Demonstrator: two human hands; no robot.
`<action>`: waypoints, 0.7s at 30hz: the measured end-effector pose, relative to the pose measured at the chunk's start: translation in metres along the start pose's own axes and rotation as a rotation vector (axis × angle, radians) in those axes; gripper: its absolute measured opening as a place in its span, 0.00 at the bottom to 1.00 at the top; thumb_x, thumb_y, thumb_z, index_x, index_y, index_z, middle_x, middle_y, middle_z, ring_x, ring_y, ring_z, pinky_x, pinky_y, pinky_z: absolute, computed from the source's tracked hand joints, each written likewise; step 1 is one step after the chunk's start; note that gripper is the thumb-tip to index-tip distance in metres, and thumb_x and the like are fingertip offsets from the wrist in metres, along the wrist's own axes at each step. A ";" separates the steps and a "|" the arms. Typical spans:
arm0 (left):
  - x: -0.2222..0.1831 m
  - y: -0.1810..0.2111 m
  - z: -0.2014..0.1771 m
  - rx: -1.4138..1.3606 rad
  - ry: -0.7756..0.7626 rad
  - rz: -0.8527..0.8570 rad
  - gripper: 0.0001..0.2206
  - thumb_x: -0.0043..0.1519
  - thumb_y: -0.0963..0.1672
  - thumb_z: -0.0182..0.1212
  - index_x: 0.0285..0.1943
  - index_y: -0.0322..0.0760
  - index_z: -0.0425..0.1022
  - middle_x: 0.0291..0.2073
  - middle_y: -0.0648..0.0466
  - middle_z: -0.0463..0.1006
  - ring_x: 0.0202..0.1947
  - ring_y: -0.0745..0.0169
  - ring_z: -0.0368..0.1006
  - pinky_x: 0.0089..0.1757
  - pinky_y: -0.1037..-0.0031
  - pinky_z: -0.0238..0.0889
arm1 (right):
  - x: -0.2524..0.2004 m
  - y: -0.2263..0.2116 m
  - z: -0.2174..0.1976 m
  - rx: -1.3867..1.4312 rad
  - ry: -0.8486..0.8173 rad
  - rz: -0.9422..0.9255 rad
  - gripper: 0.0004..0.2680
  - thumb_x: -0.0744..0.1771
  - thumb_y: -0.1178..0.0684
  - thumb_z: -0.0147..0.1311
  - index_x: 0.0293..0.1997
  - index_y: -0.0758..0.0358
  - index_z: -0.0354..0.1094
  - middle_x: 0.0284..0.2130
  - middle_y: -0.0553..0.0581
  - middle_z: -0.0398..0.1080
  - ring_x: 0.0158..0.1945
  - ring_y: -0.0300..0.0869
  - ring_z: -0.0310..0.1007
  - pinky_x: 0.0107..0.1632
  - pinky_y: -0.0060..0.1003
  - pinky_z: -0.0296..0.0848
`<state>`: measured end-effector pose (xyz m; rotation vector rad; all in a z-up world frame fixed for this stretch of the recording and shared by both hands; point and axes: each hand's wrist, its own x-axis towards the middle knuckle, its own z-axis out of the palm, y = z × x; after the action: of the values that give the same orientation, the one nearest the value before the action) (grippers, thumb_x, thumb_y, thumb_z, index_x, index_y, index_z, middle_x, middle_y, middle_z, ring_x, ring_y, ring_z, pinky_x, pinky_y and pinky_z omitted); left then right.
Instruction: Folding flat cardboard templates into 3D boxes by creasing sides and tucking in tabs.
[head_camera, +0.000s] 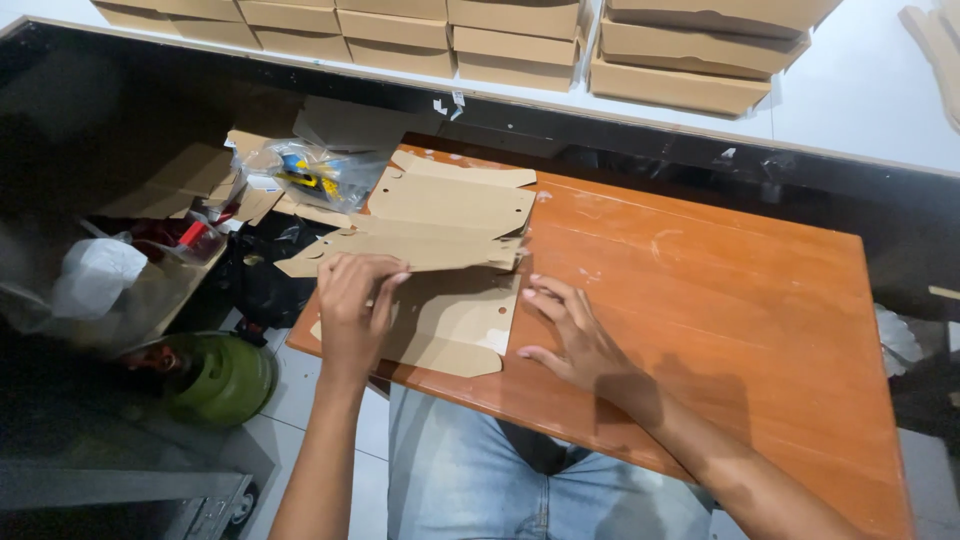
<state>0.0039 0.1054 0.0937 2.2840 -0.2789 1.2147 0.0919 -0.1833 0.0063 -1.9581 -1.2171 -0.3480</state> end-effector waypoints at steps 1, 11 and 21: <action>-0.006 0.001 0.007 -0.004 0.002 0.003 0.02 0.66 0.41 0.65 0.41 0.45 0.79 0.35 0.65 0.83 0.39 0.60 0.78 0.52 0.66 0.61 | 0.003 -0.005 0.000 -0.005 0.001 0.000 0.29 0.63 0.44 0.66 0.72 0.54 0.56 0.66 0.64 0.56 0.65 0.60 0.63 0.64 0.54 0.67; -0.094 0.048 0.092 0.264 0.234 0.475 0.10 0.63 0.49 0.72 0.50 0.55 0.78 0.51 0.59 0.79 0.55 0.61 0.70 0.62 0.64 0.52 | 0.003 0.019 -0.014 0.230 0.342 0.068 0.10 0.62 0.66 0.57 0.46 0.65 0.76 0.42 0.58 0.78 0.48 0.52 0.78 0.54 0.44 0.75; -0.113 0.062 0.052 0.079 -0.711 0.296 0.27 0.72 0.56 0.40 0.77 0.46 0.59 0.74 0.51 0.61 0.73 0.53 0.56 0.68 0.48 0.37 | 0.004 0.049 -0.065 0.405 0.835 0.405 0.09 0.68 0.46 0.62 0.38 0.60 0.70 0.34 0.49 0.73 0.39 0.33 0.73 0.45 0.30 0.77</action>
<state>-0.0495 0.0182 0.0002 2.7415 -0.8593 0.4858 0.1460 -0.2403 0.0280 -1.4115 -0.3074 -0.5745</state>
